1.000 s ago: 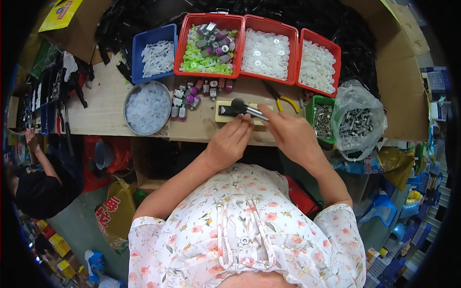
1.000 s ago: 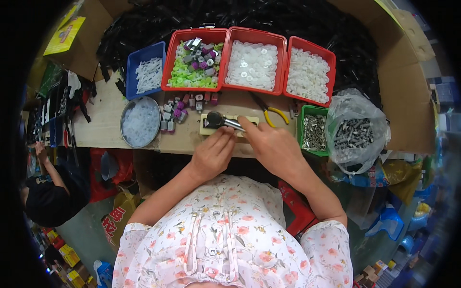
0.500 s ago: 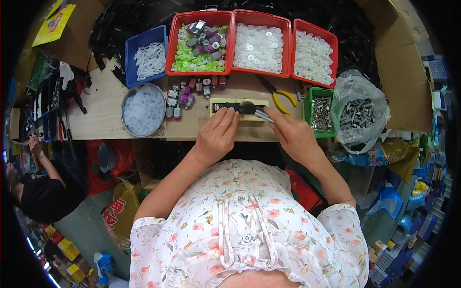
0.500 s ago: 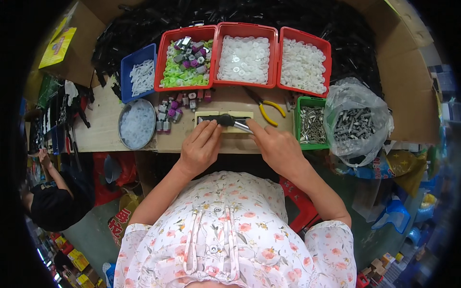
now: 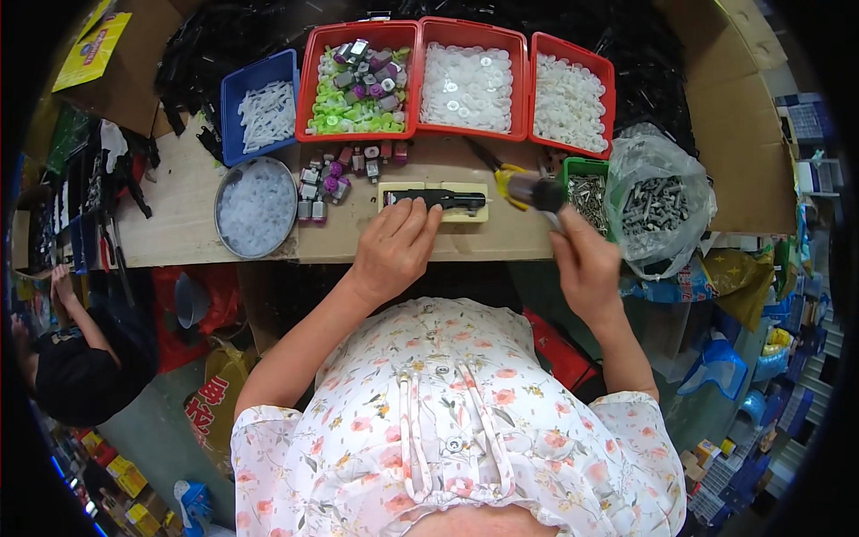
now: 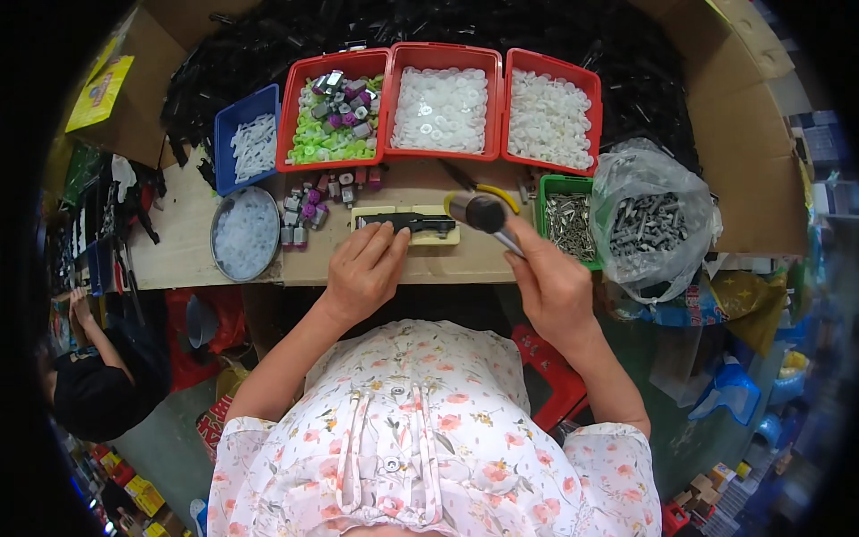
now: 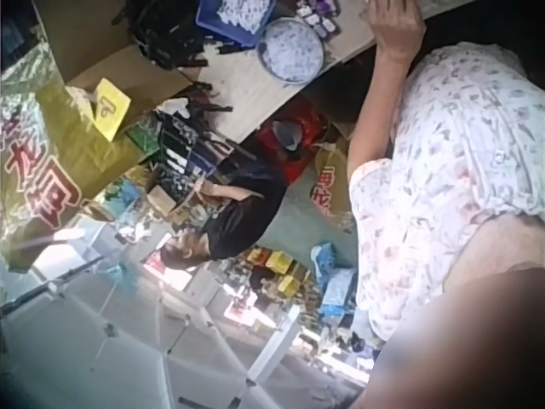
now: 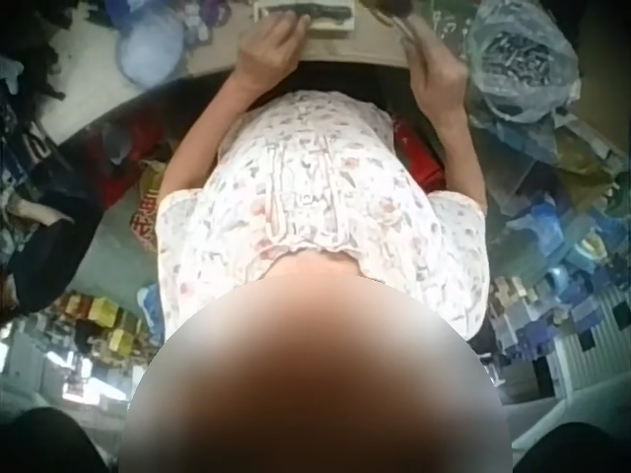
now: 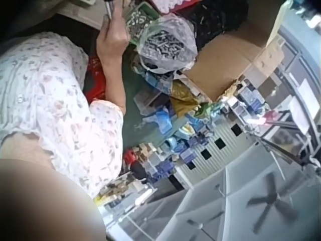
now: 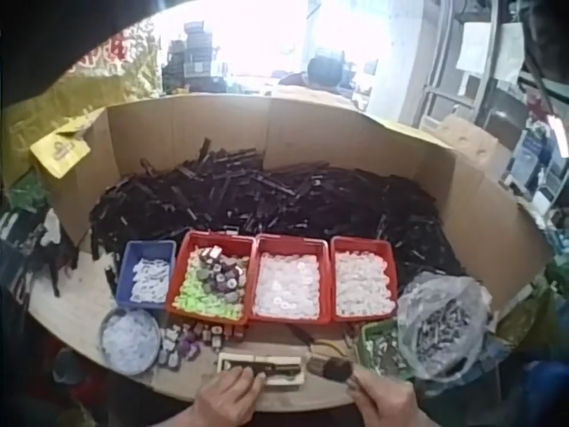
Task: Manually assemble small electronic components and housings using a hammer and pliers at a workbench.
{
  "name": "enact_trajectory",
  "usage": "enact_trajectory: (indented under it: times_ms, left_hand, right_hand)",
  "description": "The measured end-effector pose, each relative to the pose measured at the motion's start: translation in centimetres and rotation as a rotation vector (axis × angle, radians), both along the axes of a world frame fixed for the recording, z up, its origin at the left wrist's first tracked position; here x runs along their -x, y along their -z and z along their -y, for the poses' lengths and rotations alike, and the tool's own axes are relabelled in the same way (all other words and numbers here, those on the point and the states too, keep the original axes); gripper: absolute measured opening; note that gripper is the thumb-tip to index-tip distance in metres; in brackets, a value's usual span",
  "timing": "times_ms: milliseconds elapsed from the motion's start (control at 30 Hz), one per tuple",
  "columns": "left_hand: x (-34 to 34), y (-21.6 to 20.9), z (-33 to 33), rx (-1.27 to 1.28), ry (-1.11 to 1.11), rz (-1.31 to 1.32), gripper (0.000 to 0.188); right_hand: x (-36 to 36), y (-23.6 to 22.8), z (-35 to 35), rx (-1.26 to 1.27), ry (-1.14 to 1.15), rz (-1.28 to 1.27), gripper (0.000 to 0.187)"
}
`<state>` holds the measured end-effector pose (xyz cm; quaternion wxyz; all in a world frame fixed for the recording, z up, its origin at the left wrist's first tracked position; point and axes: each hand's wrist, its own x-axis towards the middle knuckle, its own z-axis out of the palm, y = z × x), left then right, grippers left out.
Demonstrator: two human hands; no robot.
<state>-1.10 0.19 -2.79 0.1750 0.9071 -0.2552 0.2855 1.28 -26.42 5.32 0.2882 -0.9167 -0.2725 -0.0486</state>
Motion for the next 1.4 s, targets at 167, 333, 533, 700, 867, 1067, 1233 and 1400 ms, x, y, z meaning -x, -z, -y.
enact_trajectory:
  times_ms: [167,333,533,700,867,1067,1233,1400]
  left_hand:
    - [0.0,0.3,0.2,0.023,0.009,0.001,0.03]
    - [-1.5,-0.6,0.0,0.175,0.04,-0.077,0.027]
    - [-3.0,-1.5,1.5,0.185,0.009,-0.205,0.028]
    - [-3.4,-1.0,0.7,0.315,0.058,-0.261,0.027]
    - [-4.4,-2.7,-0.4,0.762,0.068,-0.436,0.019]
    - [-5.1,-2.6,-2.1,1.904,0.24,-1.014,0.031]
    - [-4.0,-2.9,-2.1,1.851,0.152,-0.963,0.031]
    - [-2.9,-4.0,-2.2,1.71,0.123,-0.888,0.034]
  right_hand:
    - [-0.8,-0.6,0.0,0.253,0.079,-0.168,0.034]
    - [-7.3,-0.9,-2.6,0.121,0.026,0.191,0.034]
    - [-17.3,3.2,-5.4,0.301,-0.074,0.454,0.029]
    - [-15.7,2.1,-5.5,0.278,-0.036,0.632,0.022]
    - [-7.5,2.9,-2.4,0.396,-0.068,0.185,0.02]
    - [-6.5,4.6,-3.2,0.451,-0.039,0.079,0.022]
    - [-7.0,4.2,-4.4,0.624,0.042,0.049,0.019]
    - [-6.5,4.7,-3.7,0.381,0.023,-0.122,0.015]
